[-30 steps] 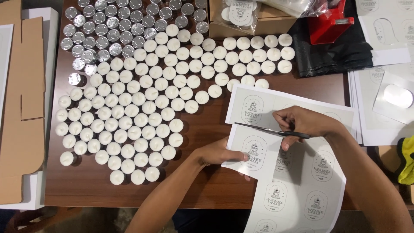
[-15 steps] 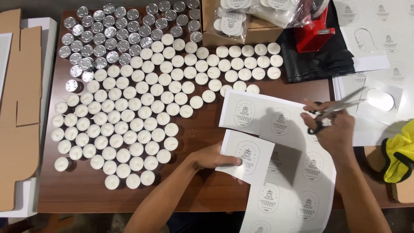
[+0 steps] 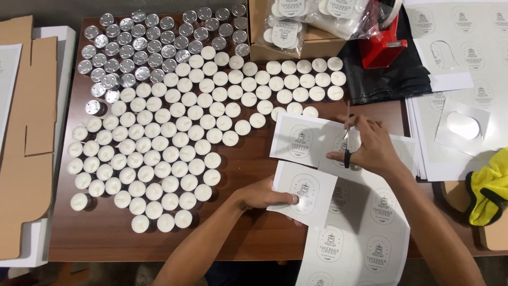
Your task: Cutting out circular product labels from a printed sheet using scissors at a production table.
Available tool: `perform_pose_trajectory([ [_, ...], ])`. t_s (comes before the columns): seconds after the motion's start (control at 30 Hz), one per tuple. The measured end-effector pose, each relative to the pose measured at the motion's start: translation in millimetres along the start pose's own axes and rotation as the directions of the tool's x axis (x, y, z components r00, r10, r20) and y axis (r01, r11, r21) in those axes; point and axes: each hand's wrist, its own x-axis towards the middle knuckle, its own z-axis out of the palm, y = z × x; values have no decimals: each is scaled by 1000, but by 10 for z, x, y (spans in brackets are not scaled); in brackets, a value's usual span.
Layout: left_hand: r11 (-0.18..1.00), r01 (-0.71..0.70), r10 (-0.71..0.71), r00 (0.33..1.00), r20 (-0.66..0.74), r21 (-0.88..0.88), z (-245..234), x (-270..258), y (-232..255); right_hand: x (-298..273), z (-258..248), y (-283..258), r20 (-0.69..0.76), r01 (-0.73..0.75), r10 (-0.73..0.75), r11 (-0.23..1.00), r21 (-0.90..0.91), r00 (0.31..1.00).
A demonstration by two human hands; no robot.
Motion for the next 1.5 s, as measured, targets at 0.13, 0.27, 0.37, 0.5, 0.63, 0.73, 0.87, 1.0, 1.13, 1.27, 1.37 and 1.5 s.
perform_pose_trajectory([
  [0.13, 1000, -4, 4, 1000, -5, 6, -21, -23, -63, 52, 175, 373, 25, 44, -43, 998, -44, 999],
  [0.27, 1000, -12, 12, 1000, -3, -22, 43, -29, 26, 48, 181, 563, 29, 55, -57, 996, 73, 998],
  [0.37, 995, 74, -74, 997, 10, -64, 88, -77, 70, 15, -3, 437, 38, -55, 51, 993, 107, 998],
  [0.5, 979, 194, -195, 980, -22, -61, 96, -96, 84, -38, -225, 563, -34, -135, 164, 898, 419, 986],
  [0.63, 976, 96, -70, 988, 138, -194, 126, -107, 117, -43, -699, 592, -110, -253, 284, 938, 235, 952],
  [0.73, 976, 140, -130, 989, 70, -164, 132, -106, 137, -53, -766, 1023, -259, -20, 87, 967, 254, 962],
  [0.87, 980, 149, -143, 988, 60, -128, 126, -83, 80, -48, -571, 927, -209, -178, 198, 978, 111, 958],
  [1.0, 964, 264, -260, 960, -100, 21, 146, -101, 162, -2, -499, 70, 75, -419, 419, 908, -16, 905],
  [1.13, 952, 286, -268, 952, -150, 112, 152, -91, 174, -100, -245, 412, 65, -248, 262, 954, -170, 963],
  [1.27, 961, 250, -235, 964, -126, 120, 132, -100, 135, -82, -234, 370, 121, -268, 293, 945, -188, 949],
  [1.37, 964, 235, -222, 969, -108, 127, 134, -95, 128, -52, -258, 365, 156, -267, 300, 943, -198, 941],
  [1.5, 963, 245, -229, 963, -140, 109, 127, -88, 84, 29, -246, 446, 181, -238, 280, 946, -221, 943],
])
